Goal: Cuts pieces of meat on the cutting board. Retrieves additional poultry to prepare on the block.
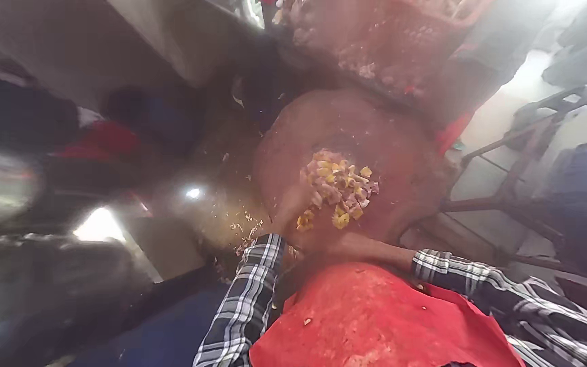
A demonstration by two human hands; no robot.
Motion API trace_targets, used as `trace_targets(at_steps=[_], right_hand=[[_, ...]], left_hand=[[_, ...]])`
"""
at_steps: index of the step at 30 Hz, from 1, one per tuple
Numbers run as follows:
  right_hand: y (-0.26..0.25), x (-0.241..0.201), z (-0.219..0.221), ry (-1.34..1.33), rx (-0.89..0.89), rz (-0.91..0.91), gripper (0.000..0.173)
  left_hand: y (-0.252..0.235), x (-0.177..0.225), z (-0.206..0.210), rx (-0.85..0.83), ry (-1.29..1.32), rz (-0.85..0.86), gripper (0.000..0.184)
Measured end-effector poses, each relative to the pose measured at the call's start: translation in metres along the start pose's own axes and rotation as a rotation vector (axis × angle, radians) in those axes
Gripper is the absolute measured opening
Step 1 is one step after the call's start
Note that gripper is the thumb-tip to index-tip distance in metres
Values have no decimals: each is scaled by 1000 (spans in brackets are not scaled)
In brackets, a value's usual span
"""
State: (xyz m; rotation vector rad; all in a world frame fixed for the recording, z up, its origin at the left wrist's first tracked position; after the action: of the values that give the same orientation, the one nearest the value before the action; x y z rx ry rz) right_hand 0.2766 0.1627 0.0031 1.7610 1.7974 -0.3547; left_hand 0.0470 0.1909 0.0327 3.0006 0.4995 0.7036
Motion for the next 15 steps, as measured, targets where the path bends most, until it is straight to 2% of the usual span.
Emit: trace_targets(at_steps=[3, 5, 6, 9, 11, 13, 14, 15], right_hand=[[-6, 1, 2, -102, -25, 94, 32], [-9, 1, 3, -213, -8, 130, 31], [-10, 3, 2, -273, 12, 153, 37], [-1, 9, -7, -503, 78, 355, 52], [12, 20, -11, -667, 133, 559, 53], [21, 35, -14, -804, 246, 707, 51], [22, 41, -19, -791, 302, 756, 51], [20, 44, -28, -729, 337, 779, 53]], left_hand=[[-13, -2, 7, -37, -162, -81, 38], [-16, 3, -3, -27, -181, -63, 34], [-15, 8, -15, -13, -151, -58, 35], [8, 17, -63, 26, 165, -216, 37], [41, 10, -83, 56, 518, -382, 38], [77, -1, -78, 111, 876, -509, 39], [94, -9, -63, 134, 963, -575, 41], [110, -19, -42, 149, 936, -641, 41]])
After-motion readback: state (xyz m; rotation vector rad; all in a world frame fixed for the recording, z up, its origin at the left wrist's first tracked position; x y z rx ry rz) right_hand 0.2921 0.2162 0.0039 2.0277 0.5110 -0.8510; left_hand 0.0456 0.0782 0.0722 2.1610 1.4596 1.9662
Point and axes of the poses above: each hand's wrist, its own y-axis away from the middle knuckle, its own z-axis out of the palm, x = y × z, the point moved 5 cm from there along -y, towards the middle knuckle, and after that the axes turned 15 degrees about x, right-handed, at the moved point
